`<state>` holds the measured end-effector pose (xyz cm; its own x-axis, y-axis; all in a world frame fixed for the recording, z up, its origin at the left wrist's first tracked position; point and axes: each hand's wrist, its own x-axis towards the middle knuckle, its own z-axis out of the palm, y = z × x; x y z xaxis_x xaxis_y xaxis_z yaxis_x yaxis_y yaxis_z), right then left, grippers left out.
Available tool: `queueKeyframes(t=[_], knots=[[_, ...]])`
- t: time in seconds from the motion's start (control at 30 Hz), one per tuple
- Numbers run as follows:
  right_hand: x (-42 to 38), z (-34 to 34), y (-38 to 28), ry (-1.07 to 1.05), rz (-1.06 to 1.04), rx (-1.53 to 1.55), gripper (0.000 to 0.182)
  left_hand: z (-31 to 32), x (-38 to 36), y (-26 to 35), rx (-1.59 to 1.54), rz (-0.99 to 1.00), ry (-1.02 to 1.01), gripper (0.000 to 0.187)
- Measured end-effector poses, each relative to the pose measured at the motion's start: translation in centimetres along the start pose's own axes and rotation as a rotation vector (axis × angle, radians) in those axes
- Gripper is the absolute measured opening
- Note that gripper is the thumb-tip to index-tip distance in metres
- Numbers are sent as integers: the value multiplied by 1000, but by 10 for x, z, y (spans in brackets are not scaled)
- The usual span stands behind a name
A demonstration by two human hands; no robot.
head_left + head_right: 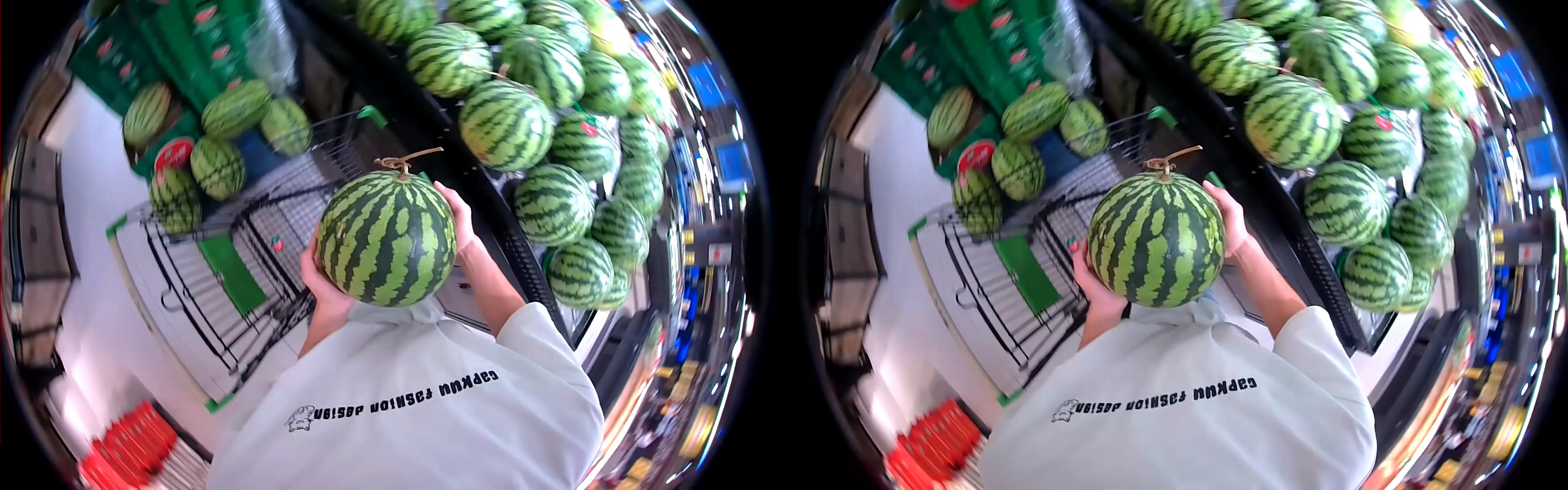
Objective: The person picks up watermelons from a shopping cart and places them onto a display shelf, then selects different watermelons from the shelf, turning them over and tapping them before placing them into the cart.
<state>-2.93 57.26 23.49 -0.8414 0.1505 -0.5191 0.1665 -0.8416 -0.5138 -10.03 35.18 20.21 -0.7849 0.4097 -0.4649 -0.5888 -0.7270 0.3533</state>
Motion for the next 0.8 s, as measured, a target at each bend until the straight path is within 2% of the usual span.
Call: queueKeyframes(t=[0.03,0.07,0.1,0.17,0.3,0.33,0.4,0.43,0.47,0.57,0.6,0.67,0.73,0.77,0.8], knots=[[-14,-2,-11,10,-38,2,46,19,-8,-4,-3,8,-56,46],[-27,-15,-22,-47,-77,17,46,20,-6,-11,-35,-69,-107,47],[-51,10,-31,19,-165,-81,47,27,-9,-19,-32,-48,-225,48],[-87,25,-49,210,-235,-113,50,64,-26,-27,121,10,-345,63],[-138,-8,-90,-464,-388,-81,56,110,-49,-65,224,68,-525,66],[-151,-18,-102,-525,-418,-85,57,121,-53,-78,264,95,-563,68],[-179,-38,-122,-437,-492,-91,58,139,-57,-104,346,171,-713,70],[-194,-48,-130,-253,-541,-121,57,151,-63,-117,389,213,-798,70],[-209,-57,-139,-65,-573,-154,56,163,-68,-130,392,159,-820,69],[-238,-115,-171,169,-691,-45,44,212,-86,-170,337,-60,-871,68],[-258,-114,-184,167,-715,-34,39,231,-91,-183,281,-175,-870,67],[-290,-121,-207,144,-761,-15,40,264,-102,-212,247,-370,-813,67],[-316,-139,-228,76,-779,84,41,285,-103,-249,240,-443,-843,64],[-327,-149,-240,106,-781,98,38,298,-104,-266,272,-463,-824,63],[-334,-165,-251,120,-845,109,37,307,-101,-284,221,-503,-890,62]])
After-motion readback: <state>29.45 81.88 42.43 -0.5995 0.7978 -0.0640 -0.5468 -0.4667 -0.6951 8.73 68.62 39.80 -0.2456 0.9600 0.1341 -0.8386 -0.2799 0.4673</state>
